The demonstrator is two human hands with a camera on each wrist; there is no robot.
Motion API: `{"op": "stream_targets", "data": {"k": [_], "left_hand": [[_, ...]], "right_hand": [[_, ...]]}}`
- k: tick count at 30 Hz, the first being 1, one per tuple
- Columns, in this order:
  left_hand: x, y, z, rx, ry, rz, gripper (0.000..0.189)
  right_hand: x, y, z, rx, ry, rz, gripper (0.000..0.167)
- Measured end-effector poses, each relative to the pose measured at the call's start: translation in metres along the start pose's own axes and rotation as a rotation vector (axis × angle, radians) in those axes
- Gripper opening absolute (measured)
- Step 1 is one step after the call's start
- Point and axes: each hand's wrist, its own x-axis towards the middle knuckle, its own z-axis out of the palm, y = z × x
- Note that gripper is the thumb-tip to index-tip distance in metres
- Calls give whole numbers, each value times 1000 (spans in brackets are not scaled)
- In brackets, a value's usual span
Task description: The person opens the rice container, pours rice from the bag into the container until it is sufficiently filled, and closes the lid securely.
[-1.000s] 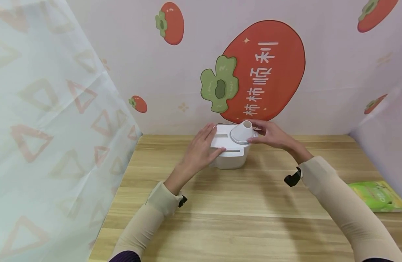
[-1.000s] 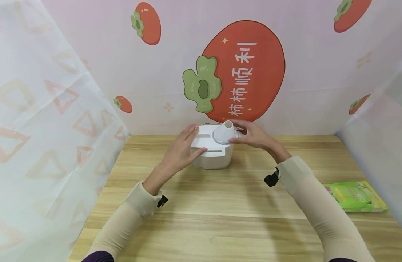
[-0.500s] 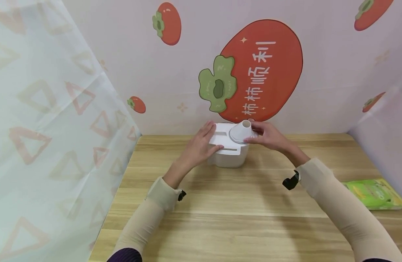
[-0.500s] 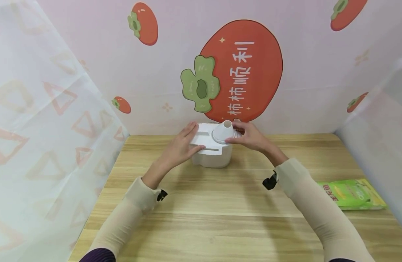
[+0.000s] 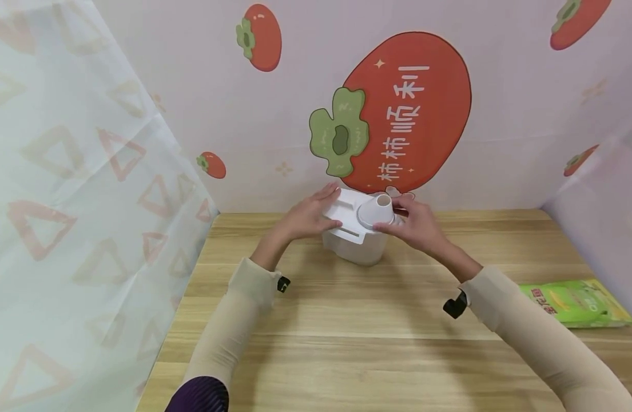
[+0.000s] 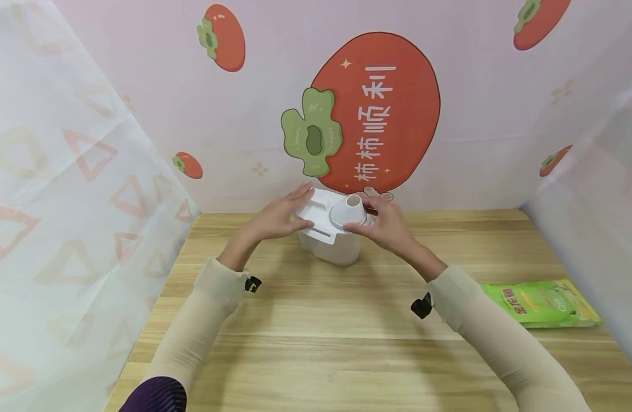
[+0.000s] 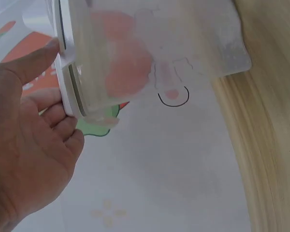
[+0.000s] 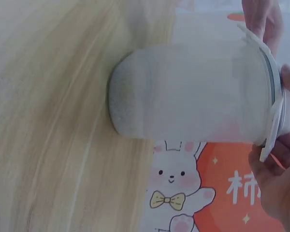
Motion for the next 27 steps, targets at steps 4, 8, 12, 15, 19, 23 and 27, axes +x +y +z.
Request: {"op": "stream_targets", "data": {"k": [4, 8, 12, 15, 19, 23, 27], "left_hand": [[2, -10, -2, -66, -39, 57, 85], [4, -18, -2, -112, -40, 103, 85], [3, -18, -1, -146, -21, 107, 84], [0, -13, 0, -127, -3, 86, 83], [-6, 4, 4, -48, 45, 12, 86], [-12, 28, 10, 18, 120, -95, 94], [-18, 52, 19, 93, 159, -190, 104]], "right_hand": [[-7, -5, 9, -49, 70, -50, 63], [-13, -10, 15, -74, 130, -82, 63], [-14, -13, 14, -83, 125, -91, 65], [-12, -12, 6, -107, 47, -81, 66], [-3, -6, -14, -112, -105, -118, 73], [9, 3, -32, -60, -259, -189, 86], [19, 10, -41, -38, -355, -204, 90]]}}
